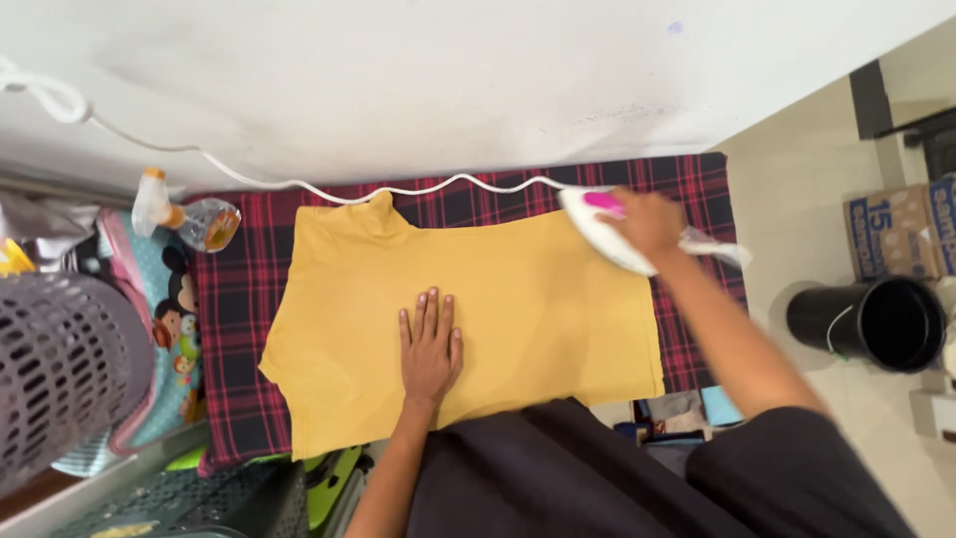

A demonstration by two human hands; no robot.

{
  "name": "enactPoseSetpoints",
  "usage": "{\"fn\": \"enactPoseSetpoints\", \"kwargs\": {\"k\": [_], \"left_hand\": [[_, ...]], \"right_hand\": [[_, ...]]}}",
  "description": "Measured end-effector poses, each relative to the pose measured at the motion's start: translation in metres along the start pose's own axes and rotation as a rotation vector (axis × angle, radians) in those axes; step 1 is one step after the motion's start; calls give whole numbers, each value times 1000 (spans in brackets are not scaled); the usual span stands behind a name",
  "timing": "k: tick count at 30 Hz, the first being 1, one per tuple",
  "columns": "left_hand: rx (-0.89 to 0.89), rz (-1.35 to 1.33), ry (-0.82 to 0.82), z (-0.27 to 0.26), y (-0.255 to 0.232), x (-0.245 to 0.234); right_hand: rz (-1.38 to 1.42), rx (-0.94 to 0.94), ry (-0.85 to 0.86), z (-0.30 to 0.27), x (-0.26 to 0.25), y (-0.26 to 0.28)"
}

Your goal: Ironing a yellow t-shirt, folding it, and placing it among other folded clothes.

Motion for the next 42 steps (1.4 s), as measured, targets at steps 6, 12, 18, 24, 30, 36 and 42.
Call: {"fn": "enactPoseSetpoints", "kwargs": {"k": [6,12,18,24,30,36,42], "left_hand": [[1,9,-55,15,-3,-15],[-73,-73,20,81,59,-6],[359,144,-48,172,87,-22],[410,555,331,204,104,-31],[312,799,375,191,137,-37],[283,476,537,156,119,-97],[192,255,184,17,83,-156]], "right_hand": [[-87,-194,-143,-3,13,-115],[547,47,-748,-75,-14,-136],[1726,138,-644,-67,44,-149],[1733,295,-781,-71,64,-119],[751,41,-743,-73,29,28],[181,-346,-495,-38,-31,58],[93,-395,-149,-135,-43,17]]}}
Point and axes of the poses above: each hand's wrist, its own z-axis towards the middle knuckle, its own x-axis out of the palm, y = z × x, the point moved 5 cm from there along z, towards the middle knuckle, and after that the axes turned 5 degrees about -z, right-handed, at the moved point
